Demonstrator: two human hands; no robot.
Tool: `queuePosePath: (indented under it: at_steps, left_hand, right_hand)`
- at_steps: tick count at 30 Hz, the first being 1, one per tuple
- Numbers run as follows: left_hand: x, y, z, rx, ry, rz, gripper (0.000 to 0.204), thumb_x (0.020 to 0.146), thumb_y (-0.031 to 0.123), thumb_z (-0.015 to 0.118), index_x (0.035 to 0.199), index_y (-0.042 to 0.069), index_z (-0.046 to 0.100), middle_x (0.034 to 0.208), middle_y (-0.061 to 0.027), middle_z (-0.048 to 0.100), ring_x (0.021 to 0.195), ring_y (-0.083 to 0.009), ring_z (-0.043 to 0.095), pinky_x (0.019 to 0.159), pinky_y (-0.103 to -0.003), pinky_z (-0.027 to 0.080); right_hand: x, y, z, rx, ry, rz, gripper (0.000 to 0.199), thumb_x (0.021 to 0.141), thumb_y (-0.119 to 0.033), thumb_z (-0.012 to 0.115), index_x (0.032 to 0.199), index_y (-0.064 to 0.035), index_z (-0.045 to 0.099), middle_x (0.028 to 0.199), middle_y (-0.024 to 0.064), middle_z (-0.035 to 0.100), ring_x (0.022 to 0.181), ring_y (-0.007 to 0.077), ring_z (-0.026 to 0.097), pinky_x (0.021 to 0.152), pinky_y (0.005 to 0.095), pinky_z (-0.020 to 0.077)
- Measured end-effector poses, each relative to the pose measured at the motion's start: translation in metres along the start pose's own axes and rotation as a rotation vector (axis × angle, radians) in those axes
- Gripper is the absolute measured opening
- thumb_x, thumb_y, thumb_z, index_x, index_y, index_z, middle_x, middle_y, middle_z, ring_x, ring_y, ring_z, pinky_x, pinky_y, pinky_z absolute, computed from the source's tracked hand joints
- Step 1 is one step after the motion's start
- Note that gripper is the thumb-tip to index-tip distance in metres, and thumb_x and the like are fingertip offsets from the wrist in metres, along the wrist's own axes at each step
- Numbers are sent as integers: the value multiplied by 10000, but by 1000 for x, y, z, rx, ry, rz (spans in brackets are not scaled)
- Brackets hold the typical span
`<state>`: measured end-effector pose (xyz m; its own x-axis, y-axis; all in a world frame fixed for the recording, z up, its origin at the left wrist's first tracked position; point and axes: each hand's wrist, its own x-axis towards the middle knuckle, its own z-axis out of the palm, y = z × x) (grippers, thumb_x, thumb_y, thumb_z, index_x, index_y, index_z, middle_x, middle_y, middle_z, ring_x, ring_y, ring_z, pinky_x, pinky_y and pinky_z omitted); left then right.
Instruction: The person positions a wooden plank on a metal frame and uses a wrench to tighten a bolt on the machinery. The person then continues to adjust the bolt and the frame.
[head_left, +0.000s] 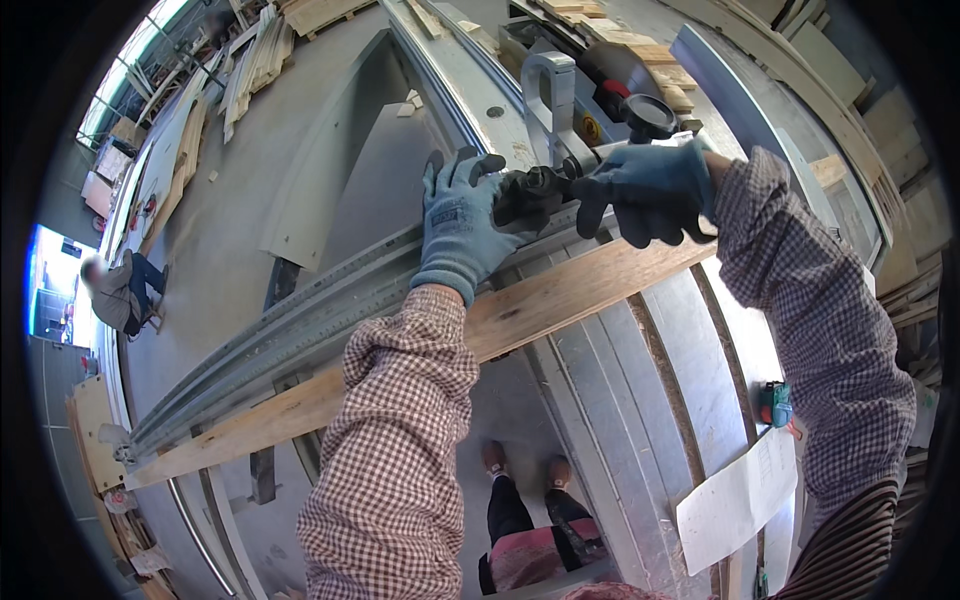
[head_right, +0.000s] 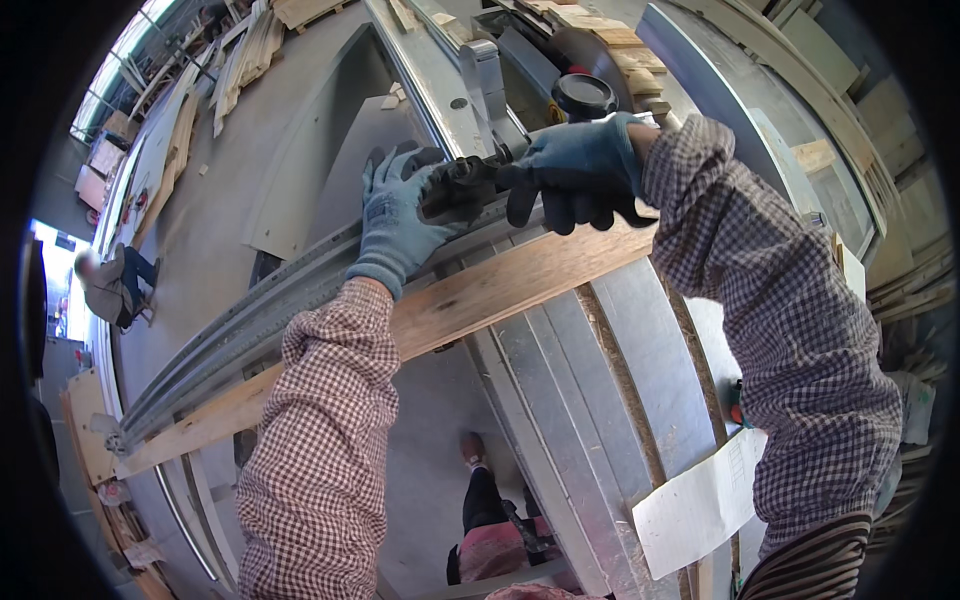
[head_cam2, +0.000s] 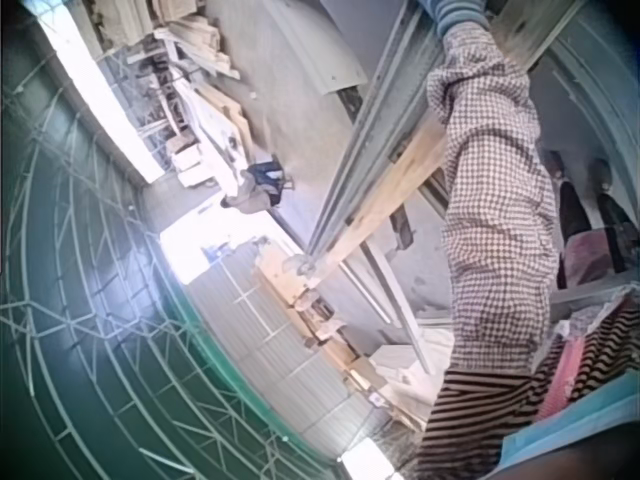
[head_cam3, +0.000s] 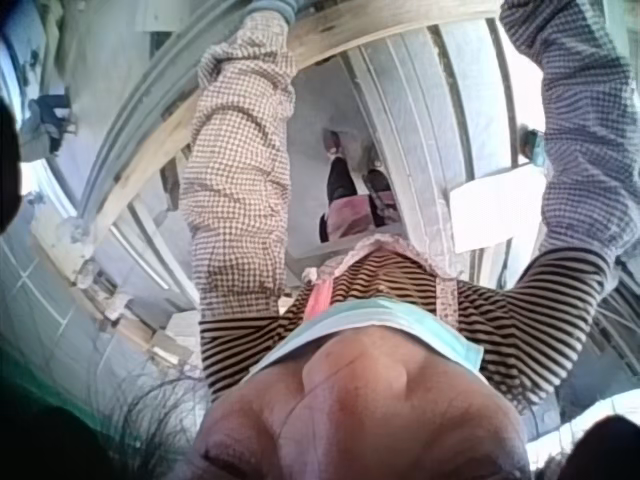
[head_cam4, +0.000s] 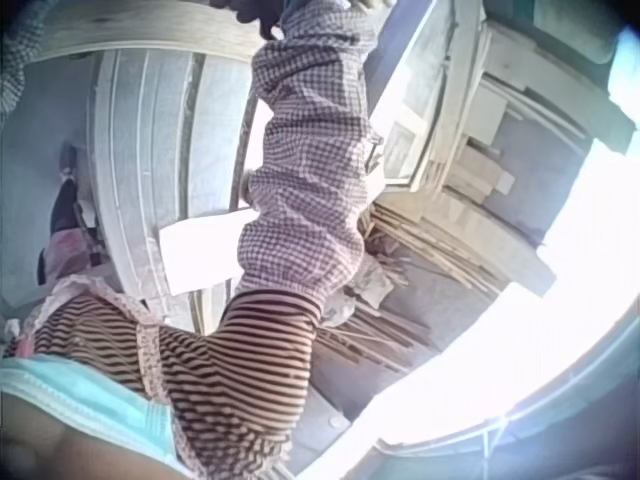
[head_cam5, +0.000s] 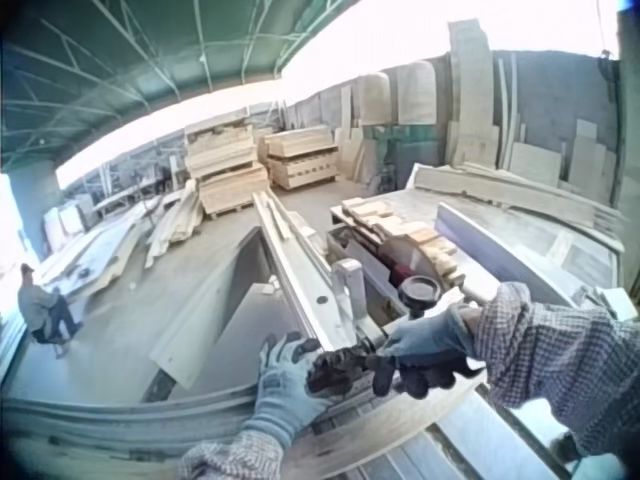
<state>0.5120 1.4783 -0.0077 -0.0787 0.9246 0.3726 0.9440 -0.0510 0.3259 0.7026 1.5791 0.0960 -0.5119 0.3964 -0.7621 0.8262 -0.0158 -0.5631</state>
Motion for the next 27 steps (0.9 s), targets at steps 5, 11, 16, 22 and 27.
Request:
queuePosePath:
  at_steps: [5, 11, 16, 22, 27]
  left_hand:
    - [-3, -6, 8, 8, -6, 12, 517, 612, 384, 773, 1051, 140, 650, 1238, -55, 500, 1250, -267, 364, 1133, -473, 115]
    - [-3, -14, 11, 55, 36, 41, 658, 650, 349, 744, 1256, 220, 523, 1335, -115, 403, 1289, -303, 316, 1132, -470, 118]
    - [-46, -21, -45, 144, 42, -115, 1056, 552, 546, 791, 1392, 124, 309, 1401, -183, 299, 1313, -333, 286, 1135, -494, 130]
    - [-126, -133, -117, 399, -231, -252, 1001, 554, 527, 800, 1324, 44, 379, 1264, -152, 480, 1233, -305, 403, 1080, -431, 265]
    - [-130, -122, -112, 408, -265, -368, 792, 586, 357, 816, 1241, 92, 458, 1121, -101, 548, 1091, -262, 489, 984, -397, 353]
  right_hand:
    - [16, 4, 114, 962, 226, -82, 485, 910, -540, 416, 834, -85, 569, 534, 21, 498, 369, 109, 408, 357, 259, 337]
    - [46, -8, 152, 1360, 190, -363, 369, 941, -421, 445, 824, -78, 513, 655, 67, 558, 505, 195, 543, 477, 322, 472]
    - [-6, 31, 84, 600, 255, -90, 551, 892, -559, 466, 893, -35, 638, 594, 48, 502, 467, 139, 493, 417, 279, 443]
    - [-16, 20, 30, 58, 309, 1, 451, 966, -419, 391, 940, -53, 655, 554, 30, 474, 398, 97, 409, 336, 245, 313]
    - [-6, 8, 9, -143, 264, 24, 475, 933, -471, 445, 850, -69, 684, 582, 48, 525, 435, 134, 474, 352, 272, 382]
